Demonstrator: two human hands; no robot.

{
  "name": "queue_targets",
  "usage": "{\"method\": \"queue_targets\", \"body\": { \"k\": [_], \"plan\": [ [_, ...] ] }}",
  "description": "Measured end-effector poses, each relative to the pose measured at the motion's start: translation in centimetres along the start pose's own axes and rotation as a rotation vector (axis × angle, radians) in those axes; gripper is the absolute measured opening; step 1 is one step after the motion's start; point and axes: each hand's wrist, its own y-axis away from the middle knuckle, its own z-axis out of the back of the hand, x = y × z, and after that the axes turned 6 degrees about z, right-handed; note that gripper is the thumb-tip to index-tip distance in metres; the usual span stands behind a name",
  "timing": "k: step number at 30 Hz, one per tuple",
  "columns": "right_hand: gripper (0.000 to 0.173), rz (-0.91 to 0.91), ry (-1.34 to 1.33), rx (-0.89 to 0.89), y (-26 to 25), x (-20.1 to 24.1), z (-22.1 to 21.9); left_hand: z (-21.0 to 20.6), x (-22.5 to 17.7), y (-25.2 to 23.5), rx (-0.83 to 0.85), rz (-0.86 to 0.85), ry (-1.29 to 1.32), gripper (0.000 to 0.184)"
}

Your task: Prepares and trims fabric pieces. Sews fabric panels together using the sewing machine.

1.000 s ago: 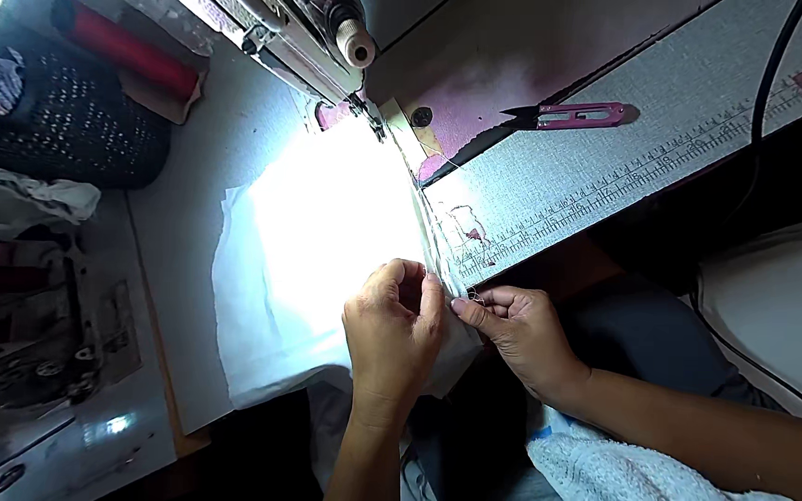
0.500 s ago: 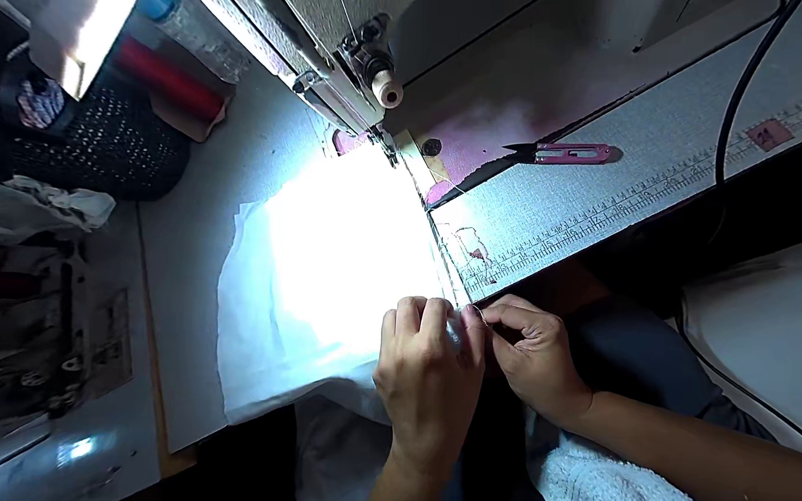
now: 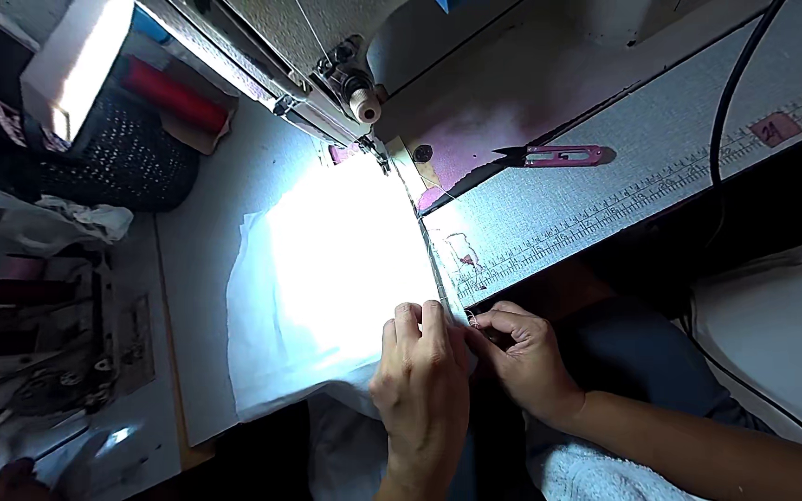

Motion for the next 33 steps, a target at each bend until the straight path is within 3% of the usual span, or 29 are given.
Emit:
{"method": "queue_targets", "body": {
  "k": [5,10,19,26,33],
  "plan": [
    [0.016,0.011,0.011,-0.004,0.0,-0.4,-0.2,0.7,-0.2,0.0,0.068,0.050,-0.053,0.015],
    [0.016,0.013,0.000,0.004,0.0,-0.2,-0.2,1.3,-0.2,0.1,0.004,0.046,0.039,0.015],
    [0.023,0.007,-0.010,0.033,0.1,-0.4,0.1,1.3,0.2,-0.5,0.058,-0.262,-0.039,0.015],
    [0.021,0.025,0.027,0.043,0.1,-0.5,0.1,1.1,1.2,-0.4,0.039,-0.255,0.115,0.017],
    [0.022,0.032,0.052,0.051,0.0,-0.5,0.0,0.9,0.9,-0.6,0.053,-0.307,0.081,0.018]
  ]
}}
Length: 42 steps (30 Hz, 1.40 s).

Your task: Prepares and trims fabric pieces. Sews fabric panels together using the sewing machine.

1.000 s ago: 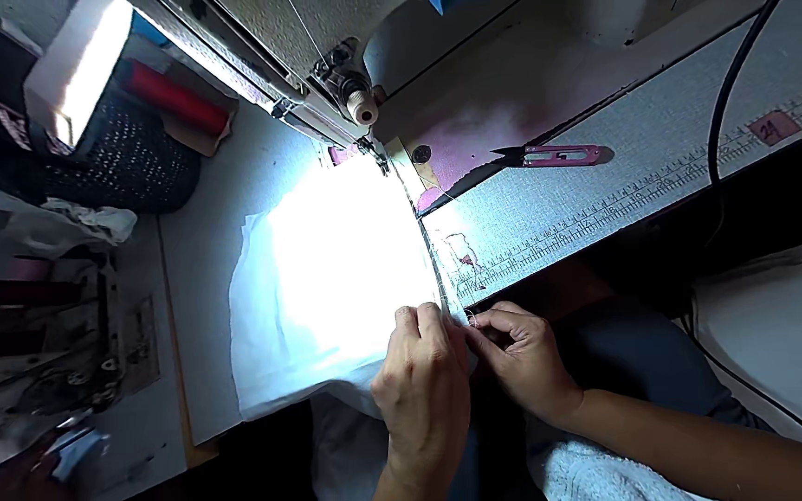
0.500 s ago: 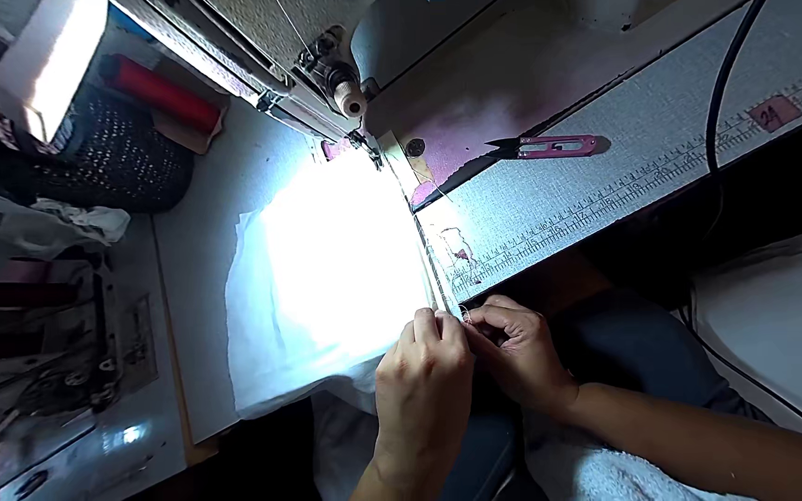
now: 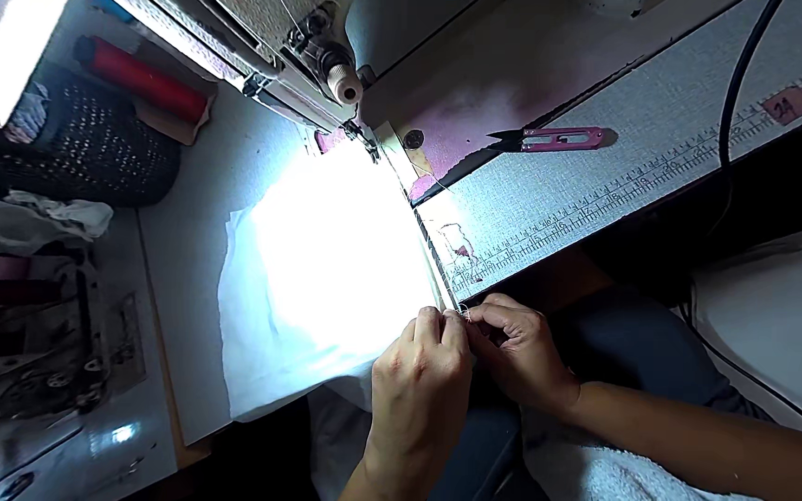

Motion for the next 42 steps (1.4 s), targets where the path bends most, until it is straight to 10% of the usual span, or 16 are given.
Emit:
{"method": "queue_targets", "body": {
  "k": [25,42],
  "plan": [
    [0.015,0.006,0.047,-0.003,0.1,0.1,-0.2,0.0,1.8,1.4,0.148,0.360,0.445,0.023],
    [0.015,0.032,0.078,0.009,0.3,-0.2,0.0,-1.9,-1.6,2.3,-0.185,0.324,0.236,0.014]
  ]
}}
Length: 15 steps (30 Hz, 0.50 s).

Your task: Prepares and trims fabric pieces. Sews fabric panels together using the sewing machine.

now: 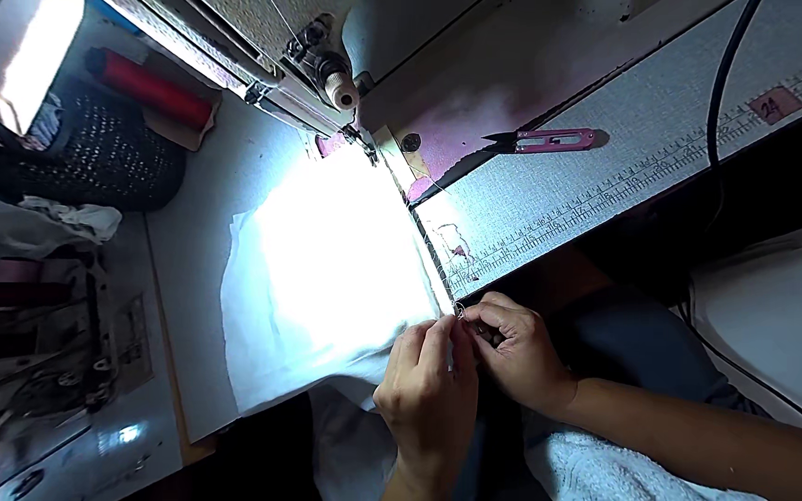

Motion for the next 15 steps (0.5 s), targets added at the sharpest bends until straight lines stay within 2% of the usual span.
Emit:
{"method": "queue_targets", "body": {
  "k": [15],
  "plan": [
    [0.018,0.024,-0.018,0.012,0.06,-0.25,0.09,0.58,0.06,-0.33,0.095,-0.093,-0.022,0.018]
  ]
}}
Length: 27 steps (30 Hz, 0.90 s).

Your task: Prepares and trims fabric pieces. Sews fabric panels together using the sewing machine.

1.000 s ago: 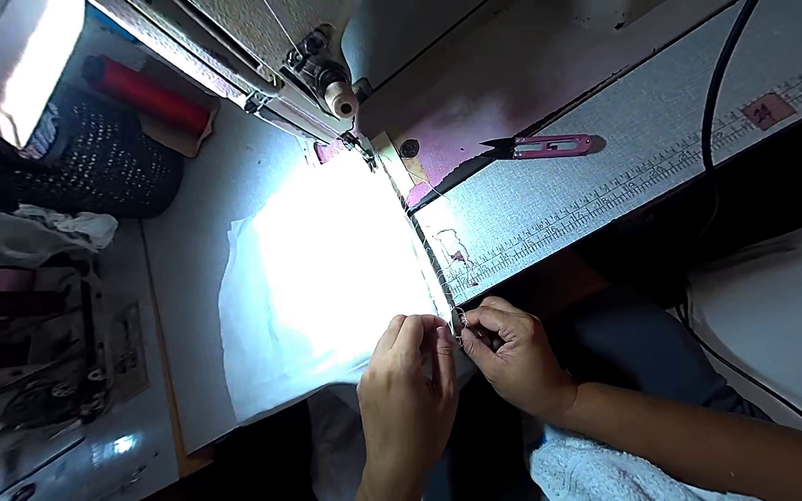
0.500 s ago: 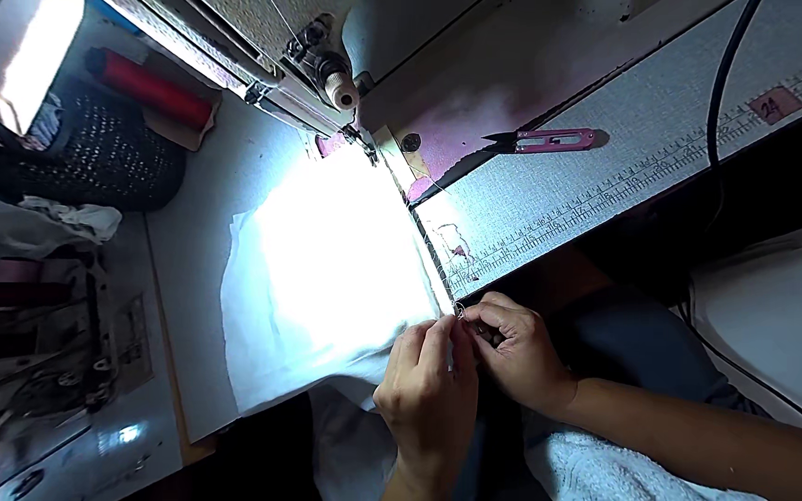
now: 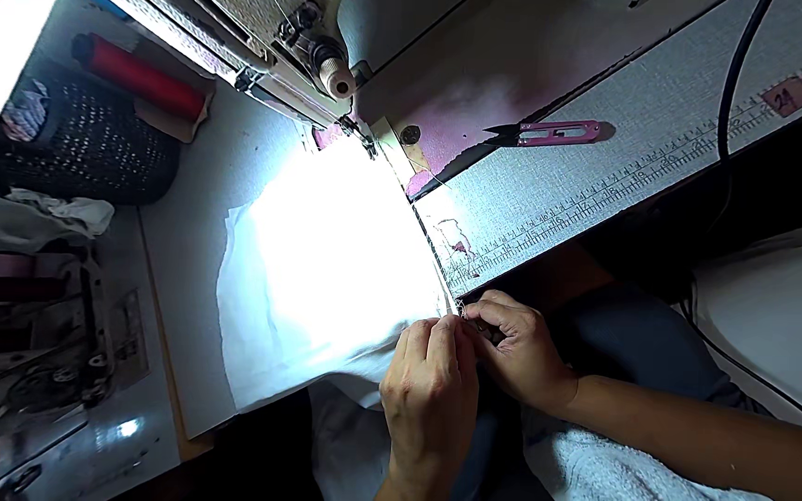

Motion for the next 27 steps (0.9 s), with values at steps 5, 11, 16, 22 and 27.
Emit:
{"method": "queue_targets", "body": {
  "k": [5,11,16,22,27],
  "plan": [
    [0.018,0.009,-0.011,0.012,-0.1,-0.1,0.1,-0.2,0.2,-0.1,0.012,-0.025,0.002,0.018],
    [0.015,-0.019,-0.208,0.015,-0.3,-0.4,0.5,-0.2,0.6,0.2,0.031,0.036,0.084,0.017],
    [0.018,-0.092,-0.360,0.025,-0.7,0.1,0.7,-0.7,0.5,1.1,-0.007,0.120,0.272,0.020],
    [0.008,-0.087,-0.332,-0.004,-0.7,0.1,0.3,-0.9,1.0,1.3,-0.007,0.240,0.534,0.020],
    [0.008,-0.066,-0.290,-0.027,-0.6,0.0,0.2,-1.3,0.7,0.9,-0.088,0.302,0.495,0.014]
  ]
}}
